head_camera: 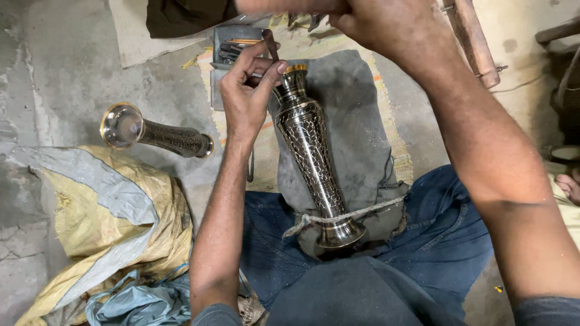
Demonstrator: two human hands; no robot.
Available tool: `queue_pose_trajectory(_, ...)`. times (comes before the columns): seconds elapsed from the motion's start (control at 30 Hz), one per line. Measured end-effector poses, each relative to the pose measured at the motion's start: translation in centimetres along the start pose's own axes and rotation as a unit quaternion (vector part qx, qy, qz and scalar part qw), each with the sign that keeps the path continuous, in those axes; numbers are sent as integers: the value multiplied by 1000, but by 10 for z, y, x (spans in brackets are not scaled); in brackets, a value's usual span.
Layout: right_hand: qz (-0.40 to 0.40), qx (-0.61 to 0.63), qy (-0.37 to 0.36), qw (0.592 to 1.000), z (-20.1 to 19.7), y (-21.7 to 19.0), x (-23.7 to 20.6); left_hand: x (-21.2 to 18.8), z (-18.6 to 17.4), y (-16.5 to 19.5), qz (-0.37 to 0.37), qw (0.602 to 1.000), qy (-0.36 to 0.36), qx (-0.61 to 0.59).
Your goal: The person sits on the floor and uses a hammer and chisel to engrave intricate patterns onto a silver-colored metal vase. The person repeatedly strikes the chisel against the vase surface to create decorative designs.
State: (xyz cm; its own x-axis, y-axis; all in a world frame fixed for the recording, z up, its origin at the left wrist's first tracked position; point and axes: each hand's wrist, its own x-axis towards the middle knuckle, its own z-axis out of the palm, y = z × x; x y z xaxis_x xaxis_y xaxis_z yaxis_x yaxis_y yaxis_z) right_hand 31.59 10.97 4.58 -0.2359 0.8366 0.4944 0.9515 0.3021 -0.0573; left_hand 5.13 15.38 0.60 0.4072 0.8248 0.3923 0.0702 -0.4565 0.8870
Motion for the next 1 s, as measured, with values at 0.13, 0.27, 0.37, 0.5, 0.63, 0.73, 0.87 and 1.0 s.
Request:
queue_pose_trajectory(0.13, -29, -35, 29, 999, -9, -9, -11, 2, -4, 1, 57, 996, -49, 48)
queue_pose_trajectory(0.27, 32, 86, 62, 994, -20, -26, -25, 5, -9, 3, 73, 990, -96, 73)
queue_pose_trajectory(0.37, 7, -3, 106, 994, -20, -28, -31, 10, -8, -1, 73, 985, -117, 102)
queue_pose_trajectory(0.5, 161, 183, 23, 970, 11, -37, -25, 10, -10, -10, 25, 999, 5, -24)
queue_pose_trajectory(0.63, 50, 278, 33, 959, 54, -57, -14, 1, -14, -18, 33, 985, 137, -99)
queue_pose_trajectory(0.73, 176, 378, -63, 907, 70, -63, -15, -2, -17, -20, 28, 977, 155, -144)
queue_pose_trajectory(0.87, 291, 606, -157, 724, 68, -47, -20, -6, -20, -14, 2, 995, 76, -57)
queue_pose_trajectory(1.0, 293, 627, -169, 702, 66, -40, -26, 4, -4, -9, 10, 998, -19, 57)
